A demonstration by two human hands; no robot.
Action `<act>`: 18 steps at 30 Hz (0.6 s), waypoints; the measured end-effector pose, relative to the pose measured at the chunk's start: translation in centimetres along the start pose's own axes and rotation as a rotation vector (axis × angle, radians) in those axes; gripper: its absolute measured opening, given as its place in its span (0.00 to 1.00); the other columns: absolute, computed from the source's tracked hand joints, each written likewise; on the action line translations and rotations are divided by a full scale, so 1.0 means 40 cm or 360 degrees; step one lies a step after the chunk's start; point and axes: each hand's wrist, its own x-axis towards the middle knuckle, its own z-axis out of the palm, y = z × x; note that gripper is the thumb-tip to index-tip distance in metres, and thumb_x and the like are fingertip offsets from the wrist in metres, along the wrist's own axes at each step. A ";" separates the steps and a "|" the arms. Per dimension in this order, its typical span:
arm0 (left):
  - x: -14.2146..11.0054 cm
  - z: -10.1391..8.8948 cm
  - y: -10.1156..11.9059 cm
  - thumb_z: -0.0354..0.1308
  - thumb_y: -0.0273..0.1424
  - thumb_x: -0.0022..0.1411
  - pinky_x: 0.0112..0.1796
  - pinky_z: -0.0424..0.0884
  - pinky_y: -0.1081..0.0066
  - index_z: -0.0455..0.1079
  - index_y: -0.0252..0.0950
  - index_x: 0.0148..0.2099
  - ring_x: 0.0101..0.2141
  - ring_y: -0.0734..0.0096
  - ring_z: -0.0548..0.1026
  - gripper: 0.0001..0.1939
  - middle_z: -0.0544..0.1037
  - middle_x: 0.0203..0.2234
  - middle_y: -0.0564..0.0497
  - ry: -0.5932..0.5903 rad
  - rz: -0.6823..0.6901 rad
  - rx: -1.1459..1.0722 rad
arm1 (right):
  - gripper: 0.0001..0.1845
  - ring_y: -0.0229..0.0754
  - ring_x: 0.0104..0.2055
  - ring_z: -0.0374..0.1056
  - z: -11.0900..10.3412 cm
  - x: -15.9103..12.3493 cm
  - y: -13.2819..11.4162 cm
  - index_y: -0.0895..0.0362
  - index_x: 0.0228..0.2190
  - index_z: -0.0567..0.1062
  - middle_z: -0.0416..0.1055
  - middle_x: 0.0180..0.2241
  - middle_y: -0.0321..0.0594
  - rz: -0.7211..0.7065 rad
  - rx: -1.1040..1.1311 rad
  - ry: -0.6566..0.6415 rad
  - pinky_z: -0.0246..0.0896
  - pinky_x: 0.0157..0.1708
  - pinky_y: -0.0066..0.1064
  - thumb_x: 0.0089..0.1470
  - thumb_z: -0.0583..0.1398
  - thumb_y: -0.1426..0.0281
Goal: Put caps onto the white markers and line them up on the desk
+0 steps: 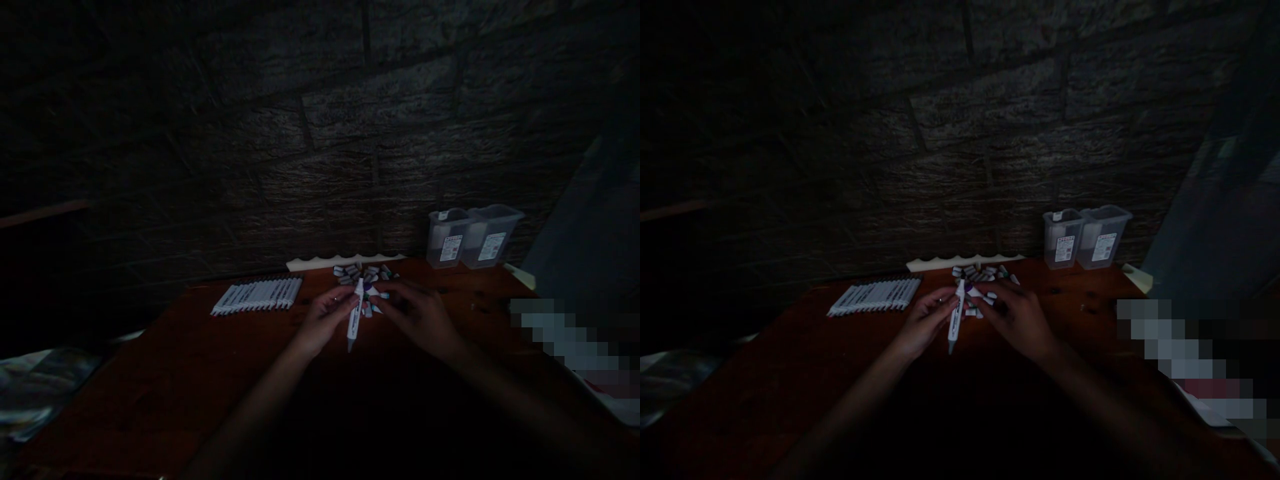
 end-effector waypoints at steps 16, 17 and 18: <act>0.005 -0.007 -0.007 0.68 0.38 0.53 0.42 0.69 0.70 0.78 0.36 0.43 0.37 0.68 0.76 0.16 0.80 0.39 0.48 0.0003 0.0053 0.0013 | 0.11 0.36 0.27 0.69 0.000 0.001 0.001 0.53 0.43 0.77 0.76 0.33 0.38 -0.0005 -0.0014 0.0013 0.68 0.31 0.29 0.58 0.61 0.66; 0.006 -0.007 -0.007 0.68 0.38 0.53 0.43 0.69 0.70 0.78 0.36 0.43 0.37 0.69 0.76 0.16 0.80 0.40 0.48 0.0009 0.0063 0.0015 | 0.11 0.35 0.27 0.69 0.000 0.001 0.002 0.53 0.43 0.77 0.76 0.33 0.38 -0.0004 -0.0008 0.0015 0.68 0.30 0.29 0.58 0.61 0.66; 0.006 -0.006 -0.006 0.68 0.38 0.53 0.43 0.69 0.70 0.78 0.36 0.43 0.38 0.69 0.76 0.16 0.80 0.40 0.48 0.0007 0.0076 0.0019 | 0.11 0.35 0.27 0.69 0.000 0.001 0.002 0.53 0.42 0.78 0.76 0.33 0.37 -0.0006 -0.0002 0.0018 0.67 0.30 0.28 0.58 0.61 0.66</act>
